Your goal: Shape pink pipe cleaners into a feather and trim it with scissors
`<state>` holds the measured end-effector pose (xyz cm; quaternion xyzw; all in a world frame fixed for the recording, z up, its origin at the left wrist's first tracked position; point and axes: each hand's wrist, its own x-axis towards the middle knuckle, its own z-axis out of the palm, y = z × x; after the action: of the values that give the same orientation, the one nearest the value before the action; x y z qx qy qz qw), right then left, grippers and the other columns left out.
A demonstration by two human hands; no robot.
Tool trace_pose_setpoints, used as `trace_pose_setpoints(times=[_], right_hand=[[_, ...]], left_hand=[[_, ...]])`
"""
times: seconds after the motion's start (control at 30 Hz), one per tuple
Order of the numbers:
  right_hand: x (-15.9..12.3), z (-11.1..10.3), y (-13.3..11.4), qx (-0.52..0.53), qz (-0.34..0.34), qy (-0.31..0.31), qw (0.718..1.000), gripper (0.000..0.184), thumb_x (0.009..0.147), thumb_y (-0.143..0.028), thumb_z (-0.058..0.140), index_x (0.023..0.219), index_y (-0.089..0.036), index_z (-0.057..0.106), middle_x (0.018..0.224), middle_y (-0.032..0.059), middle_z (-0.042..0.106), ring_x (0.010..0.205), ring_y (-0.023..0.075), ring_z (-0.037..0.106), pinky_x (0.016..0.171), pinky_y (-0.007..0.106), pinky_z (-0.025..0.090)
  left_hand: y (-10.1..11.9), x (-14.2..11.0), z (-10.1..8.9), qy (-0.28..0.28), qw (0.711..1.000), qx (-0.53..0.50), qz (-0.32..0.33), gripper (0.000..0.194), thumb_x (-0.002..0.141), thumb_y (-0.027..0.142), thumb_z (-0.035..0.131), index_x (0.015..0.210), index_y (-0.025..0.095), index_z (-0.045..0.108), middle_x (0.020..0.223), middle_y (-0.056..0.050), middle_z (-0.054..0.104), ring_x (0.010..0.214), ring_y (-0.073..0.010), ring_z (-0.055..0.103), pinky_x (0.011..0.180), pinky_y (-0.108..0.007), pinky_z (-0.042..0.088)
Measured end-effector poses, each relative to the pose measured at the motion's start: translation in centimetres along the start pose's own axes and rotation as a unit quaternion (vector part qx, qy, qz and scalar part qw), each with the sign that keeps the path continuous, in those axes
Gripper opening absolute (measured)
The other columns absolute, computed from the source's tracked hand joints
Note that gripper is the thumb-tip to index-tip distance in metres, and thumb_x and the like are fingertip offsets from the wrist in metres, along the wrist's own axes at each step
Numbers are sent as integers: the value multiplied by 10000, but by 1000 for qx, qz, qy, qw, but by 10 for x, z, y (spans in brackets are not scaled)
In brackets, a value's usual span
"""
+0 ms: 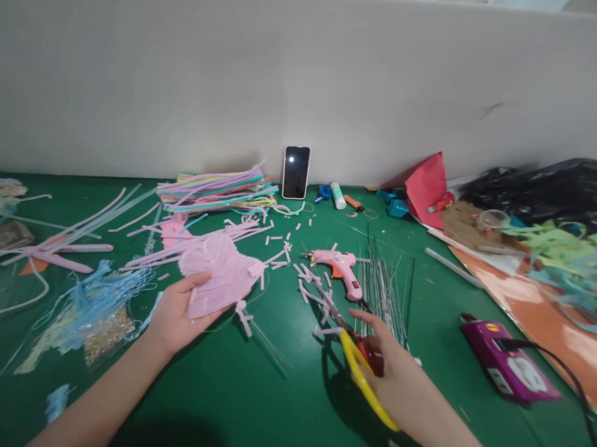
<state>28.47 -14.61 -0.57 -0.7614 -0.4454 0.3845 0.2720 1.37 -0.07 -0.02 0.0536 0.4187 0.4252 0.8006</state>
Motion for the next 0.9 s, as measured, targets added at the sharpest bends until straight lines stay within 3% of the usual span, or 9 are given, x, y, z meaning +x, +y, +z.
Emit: trace_pose_setpoints(times=[0.1, 0.17, 0.23, 0.3, 0.43, 0.57, 0.67, 0.77, 0.9], right_hand=[[-6, -11, -6, 135, 54, -53, 988, 701, 748, -521, 658, 1339, -243, 404, 583, -98, 444, 352, 71, 353, 373, 212, 291], [-7, -12, -5, 149, 44, -58, 986, 635, 734, -590, 663, 1216, -208, 506, 564, -84, 464, 356, 74, 381, 376, 219, 318], [-4, -10, -2, 98, -3, -18, 995, 563, 697, -588, 702, 1080, -199, 563, 637, -20, 572, 490, 141, 554, 473, 267, 452], [4, -5, 3, -14, -63, 53, 996, 546, 670, -541, 746, 1071, -220, 563, 801, 43, 663, 670, 211, 655, 607, 324, 530], [24, 8, 11, -191, -200, 154, 948, 541, 760, -480, 678, 1206, -234, 493, 996, 107, 669, 736, 251, 683, 572, 340, 547], [34, 26, 9, -259, -304, 163, 902, 765, 764, -549, 639, 1365, -169, 357, 1094, 186, 595, 915, 354, 663, 635, 449, 575], [29, 39, 0, -287, -329, 153, 887, 846, 795, -616, 570, 1428, -148, 261, 1117, 201, 550, 1072, 409, 599, 782, 536, 552], [22, 52, -9, -309, -348, 151, 872, 858, 824, -651, 507, 1438, -122, 224, 1136, 212, 518, 1217, 428, 504, 898, 552, 506], [23, 64, -16, -362, -377, 175, 834, 854, 821, -691, 463, 1379, -63, 309, 1060, 225, 534, 1104, 422, 562, 847, 526, 531]], left_hand=[[1, 2, -1, -7, 1000, -2, 0, 535, 837, 86, 539, 1367, 67, 469, 1166, -196, 685, 1045, -351, 671, 924, -522, 539], [1, 4, -3, -23, 1000, -5, 0, 536, 838, 95, 542, 1368, 64, 468, 1189, -201, 673, 1065, -357, 660, 927, -528, 535], [0, 6, -5, -33, 999, -7, 0, 547, 835, 94, 543, 1374, 59, 460, 1208, -207, 662, 1081, -357, 652, 929, -519, 535], [0, 7, -5, -39, 999, -9, 1, 555, 833, 90, 541, 1379, 56, 453, 1209, -208, 661, 1081, -351, 653, 928, -506, 538], [-1, 2, -2, -27, 1000, -12, -8, 538, 838, 89, 526, 1372, 48, 464, 1105, -189, 711, 1005, -331, 691, 888, -485, 561], [0, -3, 4, 3, 1000, -8, -13, 511, 846, 87, 521, 1354, 50, 487, 976, -163, 747, 870, -295, 730, 816, -446, 592], [0, -3, 4, 16, 1000, -9, -15, 501, 841, 86, 528, 1341, 59, 503, 931, -144, 756, 823, -281, 736, 769, -425, 606], [-1, -3, 2, 10, 1000, -10, -23, 507, 832, 89, 534, 1338, 63, 506, 955, -148, 754, 846, -292, 734, 755, -427, 610], [-1, -4, 4, -12, 999, -26, -25, 520, 829, 78, 513, 1348, 80, 497, 922, -130, 758, 804, -283, 739, 758, -432, 612]])
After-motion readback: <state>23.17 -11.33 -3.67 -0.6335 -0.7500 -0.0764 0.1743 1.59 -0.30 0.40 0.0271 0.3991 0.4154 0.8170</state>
